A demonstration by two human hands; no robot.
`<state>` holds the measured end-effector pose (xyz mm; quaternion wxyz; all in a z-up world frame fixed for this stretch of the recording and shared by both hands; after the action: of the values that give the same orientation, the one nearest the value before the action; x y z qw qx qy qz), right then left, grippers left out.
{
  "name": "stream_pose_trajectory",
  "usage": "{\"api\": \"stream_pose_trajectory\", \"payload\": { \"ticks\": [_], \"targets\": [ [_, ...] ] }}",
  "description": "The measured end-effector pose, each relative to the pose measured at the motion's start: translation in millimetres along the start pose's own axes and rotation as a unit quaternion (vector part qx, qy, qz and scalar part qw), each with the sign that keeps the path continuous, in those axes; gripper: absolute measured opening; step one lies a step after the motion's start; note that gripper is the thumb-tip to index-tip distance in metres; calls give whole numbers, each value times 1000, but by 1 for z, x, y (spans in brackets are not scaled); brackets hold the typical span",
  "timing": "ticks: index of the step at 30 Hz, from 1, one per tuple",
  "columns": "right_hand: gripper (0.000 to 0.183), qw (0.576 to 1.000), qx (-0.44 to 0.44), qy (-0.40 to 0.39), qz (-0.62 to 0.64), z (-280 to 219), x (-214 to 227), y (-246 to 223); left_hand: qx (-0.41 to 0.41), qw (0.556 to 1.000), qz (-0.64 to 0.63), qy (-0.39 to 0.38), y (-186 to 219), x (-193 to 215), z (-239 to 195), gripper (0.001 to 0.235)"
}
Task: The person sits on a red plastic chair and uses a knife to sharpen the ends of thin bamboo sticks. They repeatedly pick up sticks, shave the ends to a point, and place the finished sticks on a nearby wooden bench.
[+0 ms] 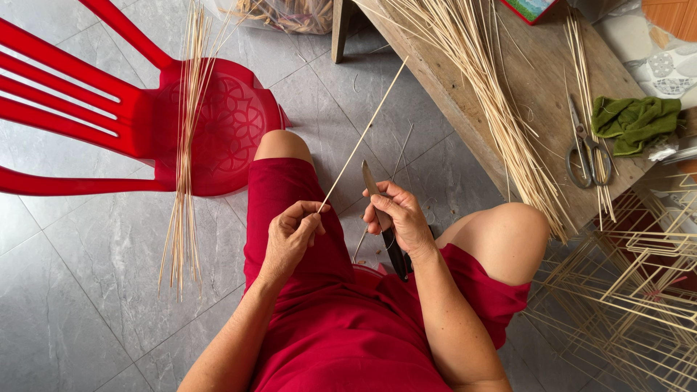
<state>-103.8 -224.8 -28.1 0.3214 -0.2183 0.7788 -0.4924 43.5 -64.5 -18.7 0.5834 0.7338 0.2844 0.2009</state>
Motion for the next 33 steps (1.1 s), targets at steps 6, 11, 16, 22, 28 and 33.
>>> {"api": "stream_pose_trajectory", "payload": {
  "ticks": [6,11,16,22,28,33],
  "targets": [
    [20,1000,-4,1,1,0,0,0,-2,1000,-12,-2,2,-1,-1,23],
    [20,1000,-12,1,4,-1,0,0,-4,1000,-8,-5,2,-2,-1,24],
    [22,1000,-15,-4,6,-1,-1,0,-6,1000,-11,-3,0,-2,0,23],
    [22,1000,-12,-4,1,0,0,1,-2,1000,-10,-2,-3,-2,1,22],
    [20,1000,0,2,-3,0,0,0,-2,1000,-2,-4,-2,-1,0,22],
    [18,1000,24,3,0,0,-1,-4,6,1000,-11,-2,-2,-2,0,23]
  ]
}}
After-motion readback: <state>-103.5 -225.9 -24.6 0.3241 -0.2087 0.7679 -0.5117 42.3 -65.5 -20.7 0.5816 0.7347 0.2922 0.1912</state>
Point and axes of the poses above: each hand's wrist, its own z-axis towards the middle knuckle, its own x-axis out of the back of the hand, y = z × x, the point moved 8 cm from there along z, towards the middle knuckle, and after that the axes turned 6 degrees about y, right-handed, at the moved point
